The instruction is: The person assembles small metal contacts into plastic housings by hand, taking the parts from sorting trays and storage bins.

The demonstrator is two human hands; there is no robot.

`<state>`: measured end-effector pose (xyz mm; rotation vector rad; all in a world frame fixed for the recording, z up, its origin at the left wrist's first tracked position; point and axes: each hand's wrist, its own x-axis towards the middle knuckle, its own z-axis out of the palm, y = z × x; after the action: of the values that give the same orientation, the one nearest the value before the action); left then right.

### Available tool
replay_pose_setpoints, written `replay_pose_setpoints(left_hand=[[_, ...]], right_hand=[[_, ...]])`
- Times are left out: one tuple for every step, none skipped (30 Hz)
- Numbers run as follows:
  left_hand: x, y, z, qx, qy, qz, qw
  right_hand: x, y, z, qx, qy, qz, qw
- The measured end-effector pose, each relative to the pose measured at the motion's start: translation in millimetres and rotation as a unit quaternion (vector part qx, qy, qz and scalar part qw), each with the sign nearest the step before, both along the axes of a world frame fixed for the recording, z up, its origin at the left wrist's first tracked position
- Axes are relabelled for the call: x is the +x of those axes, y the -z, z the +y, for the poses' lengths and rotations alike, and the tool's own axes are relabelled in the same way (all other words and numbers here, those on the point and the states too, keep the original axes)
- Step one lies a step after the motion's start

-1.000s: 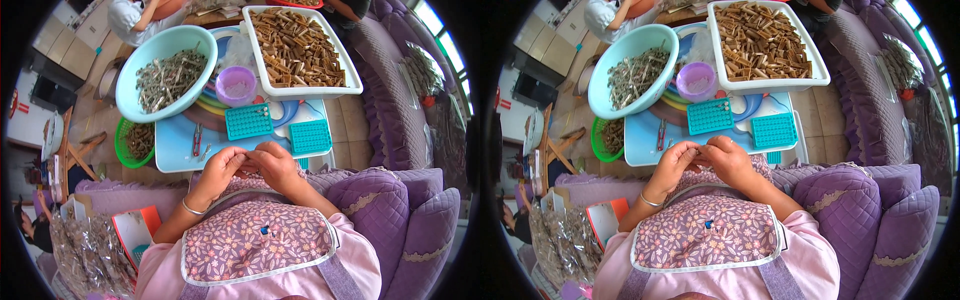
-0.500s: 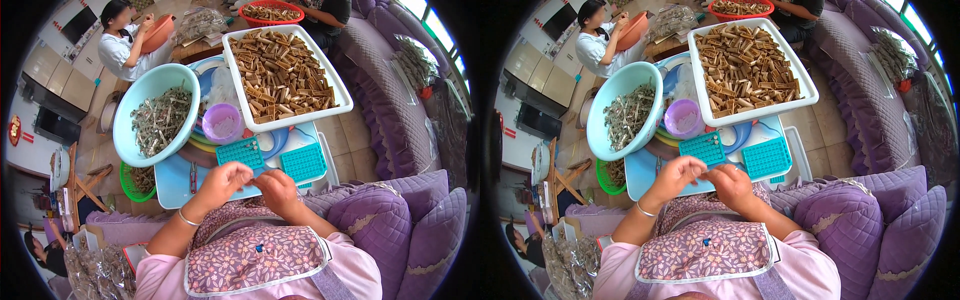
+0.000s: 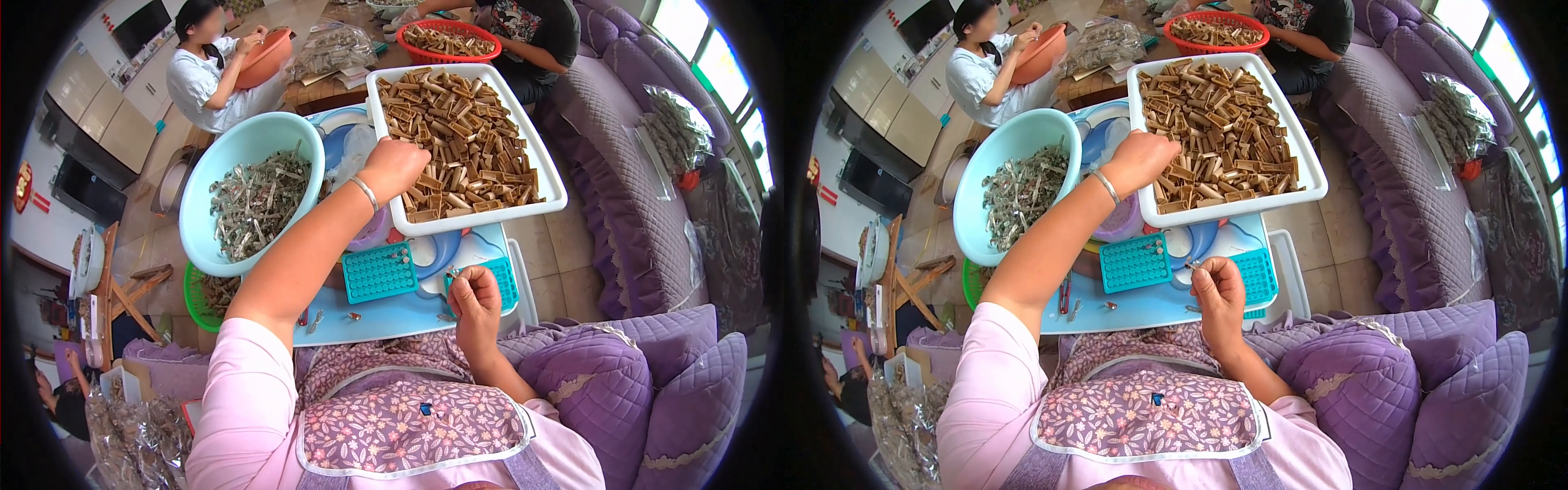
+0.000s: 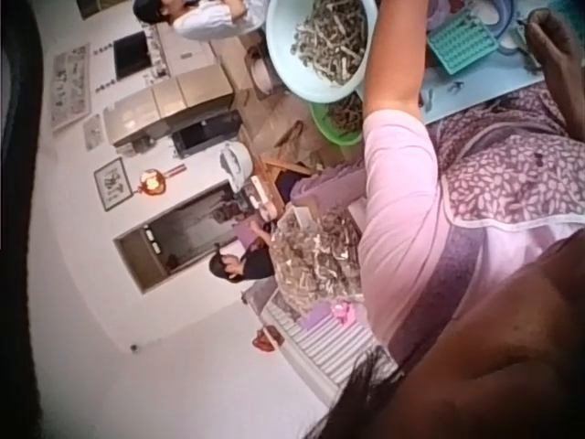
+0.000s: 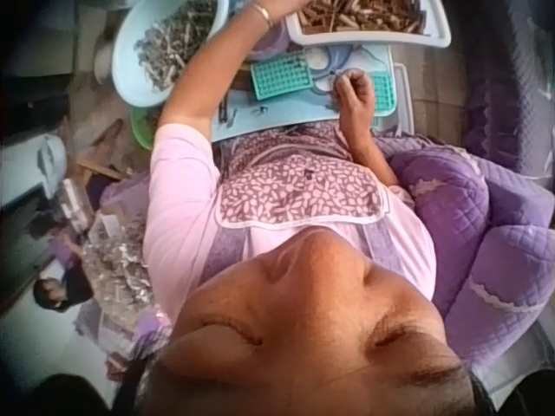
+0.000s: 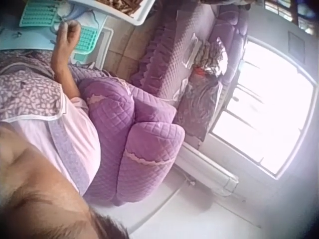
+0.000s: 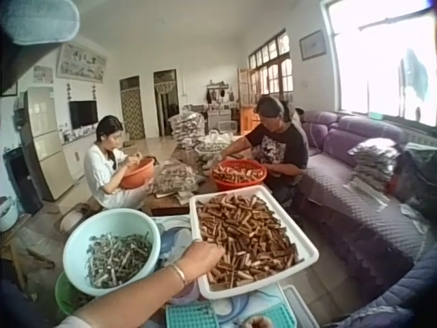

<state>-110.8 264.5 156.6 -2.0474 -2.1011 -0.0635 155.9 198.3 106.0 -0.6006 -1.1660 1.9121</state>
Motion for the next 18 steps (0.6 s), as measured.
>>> replay_pose_setpoints(left_hand=[[2.3, -4.6, -4.7, 0.011, 0.000, 0.000, 1.000], [4.4, -8.6, -13.0, 0.009, -0.002, -0.003, 1.000], [7.2, -13.6, -23.5, 0.056, 0.004, -0.020, 0.998], [9.8, -16.6, -35.6, 0.103, 0.008, -0.037, 0.994], [13.6, -16.8, -49.9, 0.116, -0.002, -0.070, 0.991], [21.0, -19.7, -65.9, 0.111, -0.004, -0.071, 0.991], [31.0, -21.3, -83.5, 0.113, 0.004, -0.173, 0.978], [40.5, -21.6, -101.1, 0.114, 0.012, -0.273, 0.955], [49.4, -21.0, -121.2, 0.106, 0.030, -0.267, 0.957], [60.1, -17.7, -137.1, 0.099, 0.025, -0.271, 0.957], [70.6, -14.1, -151.1, 0.088, 0.030, -0.357, 0.929], [80.7, -11.1, -164.6, 0.078, 0.032, -0.440, 0.894], [90.3, -7.6, -176.0, 0.080, -0.003, -0.492, 0.867], [99.7, -1.5, -185.6, 0.075, -0.008, -0.496, 0.865], [106.6, 5.1, -193.9, 0.125, -0.042, -0.573, 0.809], [111.6, 10.9, -202.6, 0.174, -0.075, -0.642, 0.743], [114.0, 14.7, -212.4, 0.172, -0.089, -0.677, 0.710], [117.9, 21.6, -219.0, 0.172, -0.091, -0.677, 0.710]], right_hand=[[-0.9, -3.1, -0.8, -0.002, 0.006, 0.016, 1.000], [-1.3, -4.1, -0.2, -0.004, 0.004, 0.013, 1.000], [-1.6, -4.1, 0.2, 0.004, -0.002, 0.024, 1.000], [-1.7, -4.5, 0.0, 0.010, -0.009, 0.034, 0.999], [-1.6, -6.4, -1.1, -0.006, -0.025, 0.041, 0.999], [-3.2, -7.5, -2.8, -0.012, -0.027, 0.040, 0.999], [-5.7, -6.6, -3.9, 0.011, -0.028, 0.038, 0.999], [-8.9, -5.6, -5.2, 0.034, -0.029, 0.036, 0.998], [-13.7, -6.6, -9.4, 0.097, -0.020, 0.048, 0.994], [-16.4, -3.5, -11.4, 0.089, -0.022, 0.044, 0.995], [-18.9, 1.1, -12.6, 0.213, 0.006, 0.002, 0.977], [-21.8, 2.9, -15.1, 0.334, 0.032, -0.038, 0.941], [-24.0, -0.5, -20.0, 0.365, 0.027, -0.045, 0.929], [-21.8, -1.9, -27.3, 0.359, 0.025, -0.048, 0.932], [-21.7, -4.2, -33.0, 0.246, -0.053, -0.046, 0.967], [-21.4, -5.7, -38.4, 0.128, -0.129, -0.043, 0.982], [-20.7, -6.4, -42.8, 0.126, -0.130, -0.043, 0.983], [-20.5, -6.8, -45.5, 0.104, -0.143, -0.034, 0.984]])
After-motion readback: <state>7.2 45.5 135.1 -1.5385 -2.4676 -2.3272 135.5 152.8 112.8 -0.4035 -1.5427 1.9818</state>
